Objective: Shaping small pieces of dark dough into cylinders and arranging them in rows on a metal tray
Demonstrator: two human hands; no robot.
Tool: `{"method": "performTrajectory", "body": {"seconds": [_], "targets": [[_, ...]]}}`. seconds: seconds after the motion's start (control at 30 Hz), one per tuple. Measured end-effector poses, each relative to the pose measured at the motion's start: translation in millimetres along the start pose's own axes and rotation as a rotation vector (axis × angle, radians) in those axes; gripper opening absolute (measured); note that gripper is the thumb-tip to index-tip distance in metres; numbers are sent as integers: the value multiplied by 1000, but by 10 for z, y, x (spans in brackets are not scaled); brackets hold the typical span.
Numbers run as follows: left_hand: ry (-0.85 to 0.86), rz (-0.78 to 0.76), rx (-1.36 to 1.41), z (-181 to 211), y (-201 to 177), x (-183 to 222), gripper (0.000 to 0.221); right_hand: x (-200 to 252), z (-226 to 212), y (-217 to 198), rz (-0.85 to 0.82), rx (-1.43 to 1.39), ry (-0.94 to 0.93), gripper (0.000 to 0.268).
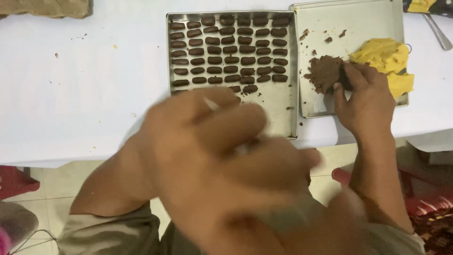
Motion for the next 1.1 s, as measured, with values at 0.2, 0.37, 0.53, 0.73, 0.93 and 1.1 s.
{"method": "performTrajectory", "body": {"seconds": [0.2, 0.37, 0.53, 0.73, 0.93, 1.1], "targets": [[-132, -130, 37, 167, 107, -22, 33, -12, -48, -59, -84, -12, 81, 54], [-237, -263, 83, 170, 87, 45, 27, 39, -67, -54, -27, -63, 64, 52], [-349, -390, 119, 200, 99, 82, 24, 71, -34, -31, -22, -51, 68, 54], [-496, -556, 153, 245, 120, 111, 25, 73, 7, 8, -33, -73, 113, 53], [-647, -725, 217, 373, 176, 197, 31, 50, -41, -37, -35, -83, 99, 54], [-769, -920, 288, 429, 314, 172, 39, 99, 27, 116, -50, 16, 155, 53]]}}
Point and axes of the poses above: each hand's wrist, its own x-axis away from the middle knuckle, its own y-axis out of the palm, z = x × y, the point moved 5 cm from there along -x, towards the middle knuckle, and after that the axes turned 4 degrees about -z, right-handed, at the moved point
